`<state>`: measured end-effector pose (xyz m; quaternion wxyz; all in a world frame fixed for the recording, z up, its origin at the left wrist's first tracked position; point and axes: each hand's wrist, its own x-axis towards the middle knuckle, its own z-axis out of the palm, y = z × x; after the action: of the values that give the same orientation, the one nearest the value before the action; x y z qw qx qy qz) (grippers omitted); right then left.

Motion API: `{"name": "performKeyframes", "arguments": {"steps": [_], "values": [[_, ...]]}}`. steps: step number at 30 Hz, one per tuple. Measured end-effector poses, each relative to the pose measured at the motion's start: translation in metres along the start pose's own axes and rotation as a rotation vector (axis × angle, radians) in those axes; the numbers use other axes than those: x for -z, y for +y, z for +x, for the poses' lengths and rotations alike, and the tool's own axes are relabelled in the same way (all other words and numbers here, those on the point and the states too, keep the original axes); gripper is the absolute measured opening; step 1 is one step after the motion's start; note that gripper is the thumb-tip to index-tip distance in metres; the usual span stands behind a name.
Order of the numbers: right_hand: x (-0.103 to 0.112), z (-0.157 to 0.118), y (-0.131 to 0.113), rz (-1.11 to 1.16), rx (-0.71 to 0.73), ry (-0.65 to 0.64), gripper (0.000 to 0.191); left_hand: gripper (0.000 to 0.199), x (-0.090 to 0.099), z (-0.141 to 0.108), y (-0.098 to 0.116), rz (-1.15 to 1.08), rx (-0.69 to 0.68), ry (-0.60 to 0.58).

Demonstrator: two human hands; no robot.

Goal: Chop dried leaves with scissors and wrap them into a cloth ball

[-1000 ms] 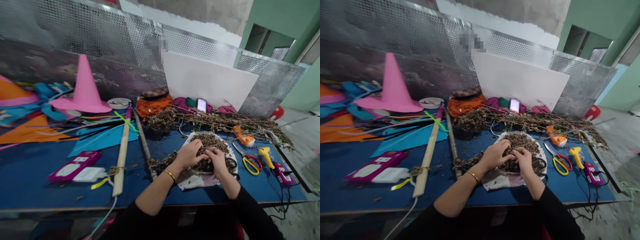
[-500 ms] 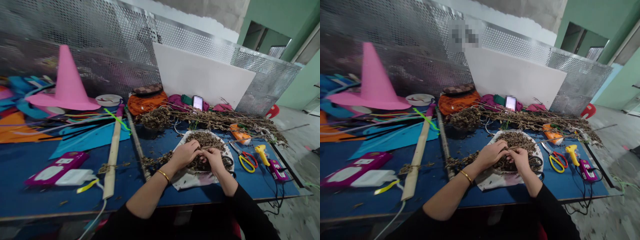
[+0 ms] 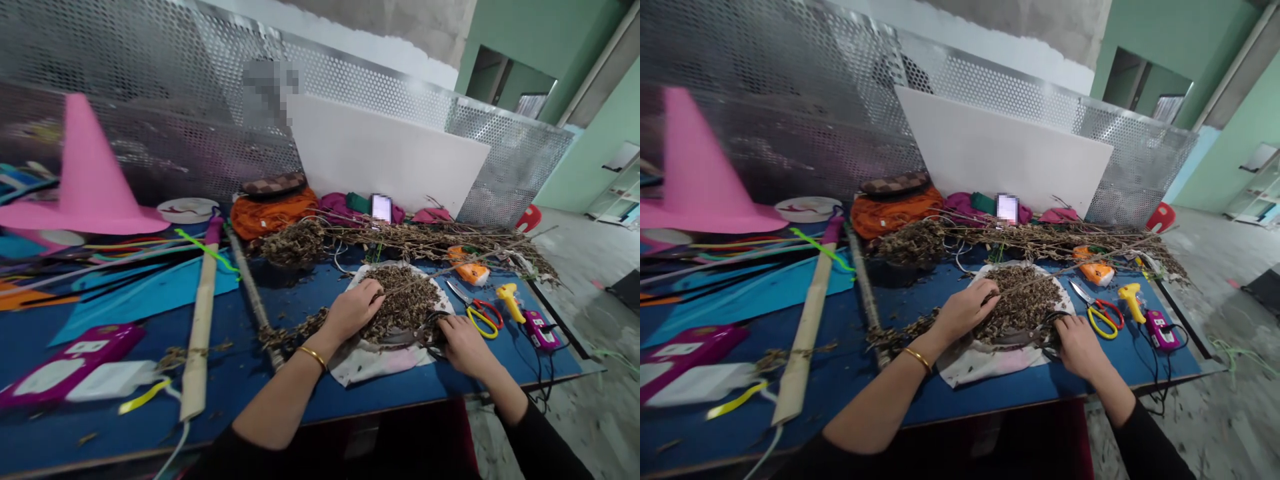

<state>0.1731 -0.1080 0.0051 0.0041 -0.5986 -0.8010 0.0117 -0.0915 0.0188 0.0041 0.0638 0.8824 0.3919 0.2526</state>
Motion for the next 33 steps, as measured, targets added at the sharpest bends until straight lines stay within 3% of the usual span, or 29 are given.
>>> {"name": "performKeyframes", "arguments": {"steps": [8, 18, 26, 33], "values": [[0.004, 0.006, 0.004, 0.070, 0.100, -0.020, 0.076, 0.016, -0.005, -0.001, -0.006, 0.035, 0.027, 0.035], [0.037, -0.008, 0.005, 0.155, -0.025, -0.006, 0.059, 0.012, -0.006, -0.001, -0.006, 0.007, 0.046, 0.053], [0.009, -0.007, 0.006, 0.615, 0.015, 0.028, 0.056, 0.011, -0.009, -0.001, -0.008, -0.041, 0.065, 0.061], [0.011, 0.007, -0.023, 0.646, -0.236, -0.022, 0.038, 0.013, -0.007, -0.001, -0.007, -0.059, 0.079, 0.080]]}}
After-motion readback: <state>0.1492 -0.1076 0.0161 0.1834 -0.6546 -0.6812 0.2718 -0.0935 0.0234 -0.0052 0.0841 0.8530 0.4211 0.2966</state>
